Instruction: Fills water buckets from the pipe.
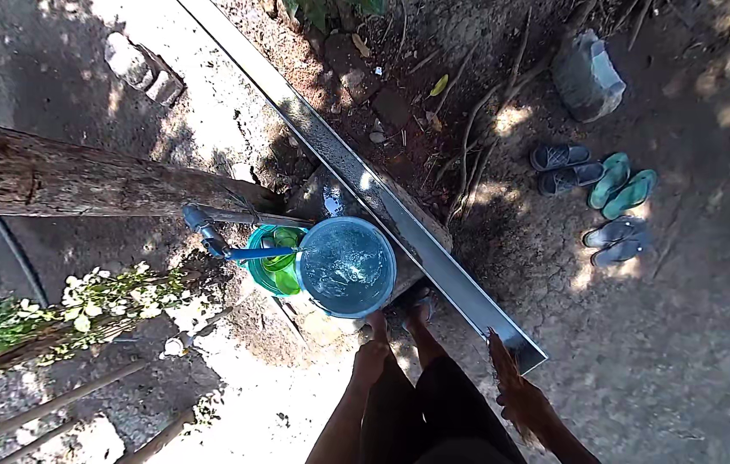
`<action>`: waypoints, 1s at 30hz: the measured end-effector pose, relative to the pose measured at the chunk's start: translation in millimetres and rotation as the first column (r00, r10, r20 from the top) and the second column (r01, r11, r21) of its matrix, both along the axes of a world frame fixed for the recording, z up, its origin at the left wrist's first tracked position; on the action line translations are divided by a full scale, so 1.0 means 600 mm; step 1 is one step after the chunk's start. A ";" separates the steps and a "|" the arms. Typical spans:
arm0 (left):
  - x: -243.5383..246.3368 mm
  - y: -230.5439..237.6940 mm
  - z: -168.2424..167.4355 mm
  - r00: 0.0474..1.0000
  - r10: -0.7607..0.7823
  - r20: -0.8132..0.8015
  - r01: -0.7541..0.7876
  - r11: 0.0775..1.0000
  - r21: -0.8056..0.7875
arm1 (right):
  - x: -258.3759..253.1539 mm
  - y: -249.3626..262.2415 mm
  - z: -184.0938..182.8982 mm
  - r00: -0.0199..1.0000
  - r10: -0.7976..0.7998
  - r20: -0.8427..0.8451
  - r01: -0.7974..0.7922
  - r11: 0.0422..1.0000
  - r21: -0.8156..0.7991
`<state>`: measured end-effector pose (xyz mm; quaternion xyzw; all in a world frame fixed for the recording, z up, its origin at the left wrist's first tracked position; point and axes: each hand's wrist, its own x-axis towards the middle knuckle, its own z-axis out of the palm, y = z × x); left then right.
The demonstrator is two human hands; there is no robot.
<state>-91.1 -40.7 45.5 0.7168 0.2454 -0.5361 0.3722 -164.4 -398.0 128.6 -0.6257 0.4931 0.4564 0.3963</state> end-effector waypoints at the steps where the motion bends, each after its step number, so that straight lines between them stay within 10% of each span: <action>1: 0.001 0.000 0.001 1.000 -0.001 0.001 0.001 1.000 -0.004 | 0.001 0.000 0.001 1.000 -0.006 0.003 0.006 1.000 -0.002; 23: -0.008 0.013 0.000 1.000 -0.011 0.001 0.011 1.000 -0.018 | 0.019 0.017 -0.002 0.999 -0.027 0.022 0.027 1.000 0.011; 30: -0.072 0.022 0.034 0.976 0.217 0.010 -0.217 0.976 -0.002 | 0.059 0.009 -0.032 0.984 0.176 0.016 -0.177 0.984 0.026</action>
